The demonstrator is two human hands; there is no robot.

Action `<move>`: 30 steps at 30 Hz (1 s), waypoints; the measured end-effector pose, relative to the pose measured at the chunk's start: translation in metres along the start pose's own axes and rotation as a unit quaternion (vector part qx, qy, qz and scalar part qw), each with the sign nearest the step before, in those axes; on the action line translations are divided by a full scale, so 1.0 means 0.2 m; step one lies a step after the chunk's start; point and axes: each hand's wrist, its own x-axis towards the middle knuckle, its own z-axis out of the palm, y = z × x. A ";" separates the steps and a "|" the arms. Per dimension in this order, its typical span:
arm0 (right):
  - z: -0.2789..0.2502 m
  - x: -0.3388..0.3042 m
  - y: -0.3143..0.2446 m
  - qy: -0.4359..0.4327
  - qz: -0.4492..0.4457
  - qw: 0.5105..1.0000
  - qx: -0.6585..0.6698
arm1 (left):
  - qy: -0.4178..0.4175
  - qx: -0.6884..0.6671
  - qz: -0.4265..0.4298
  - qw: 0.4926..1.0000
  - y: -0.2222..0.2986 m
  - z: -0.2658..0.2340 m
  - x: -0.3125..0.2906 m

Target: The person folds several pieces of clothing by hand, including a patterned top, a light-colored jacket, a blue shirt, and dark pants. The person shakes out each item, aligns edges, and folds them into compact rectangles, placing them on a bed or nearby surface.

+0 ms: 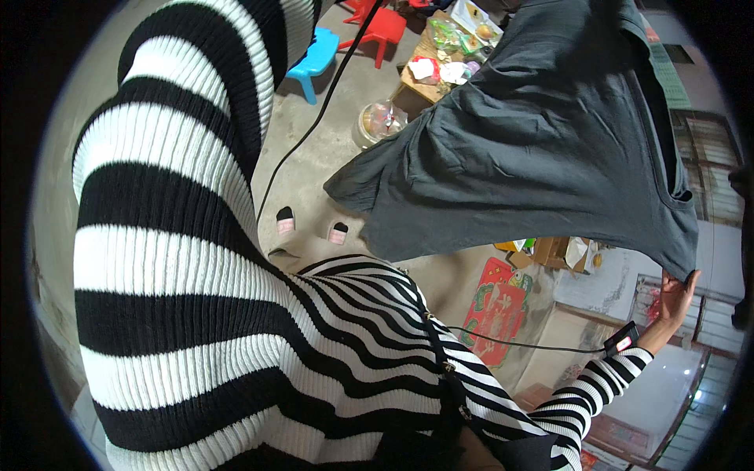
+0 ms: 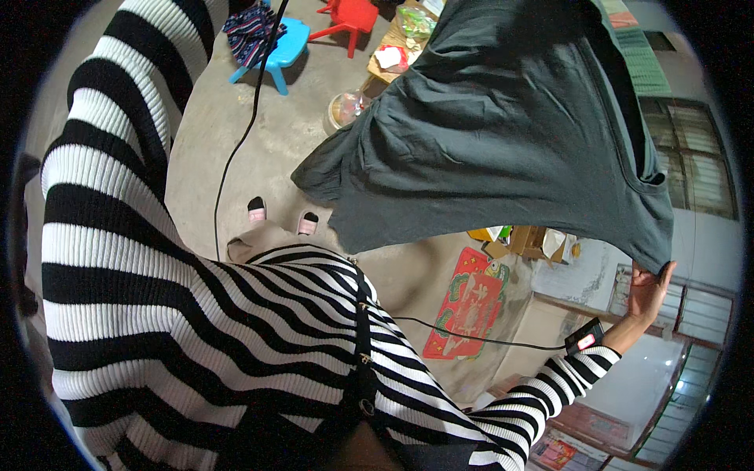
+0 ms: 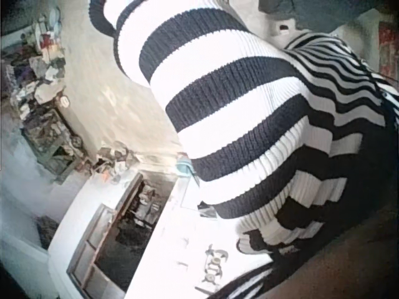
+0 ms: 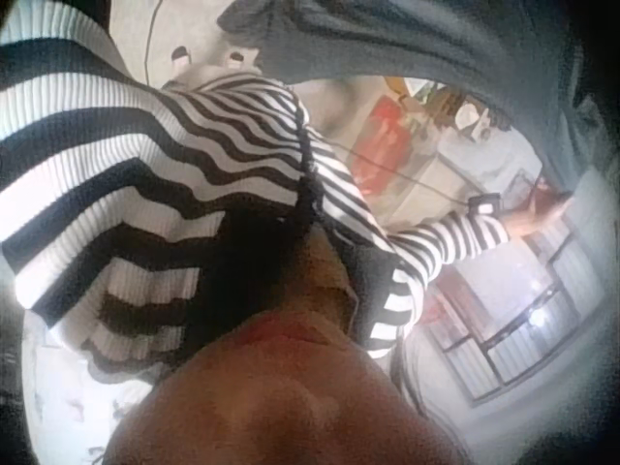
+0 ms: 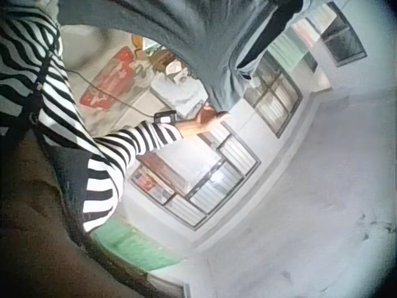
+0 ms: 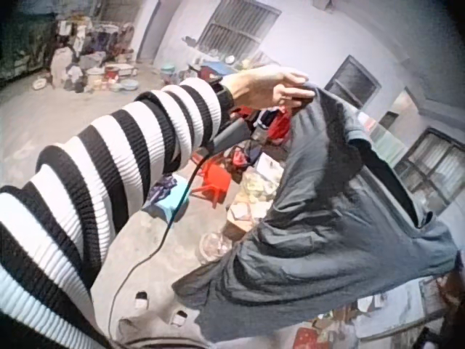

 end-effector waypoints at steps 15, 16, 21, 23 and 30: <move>0.11 -0.23 0.15 -0.010 0.047 0.960 -0.275 | 0.067 0.130 -0.030 0.989 -0.06 0.03 0.16; 0.13 -0.28 0.14 -0.012 0.036 0.952 -0.304 | 0.020 0.134 -0.040 0.990 -0.03 0.04 0.12; 0.10 -0.53 -0.05 -0.042 -0.055 0.986 -0.153 | -0.023 0.105 0.003 0.994 0.10 0.08 0.11; 0.03 -0.16 -0.06 -0.030 -0.151 0.986 0.060 | 0.000 0.106 0.112 0.988 0.23 0.00 0.32; 0.79 -0.05 1.00 -0.169 -0.100 0.975 0.102 | 0.159 0.008 -0.191 0.969 -0.85 0.65 -0.31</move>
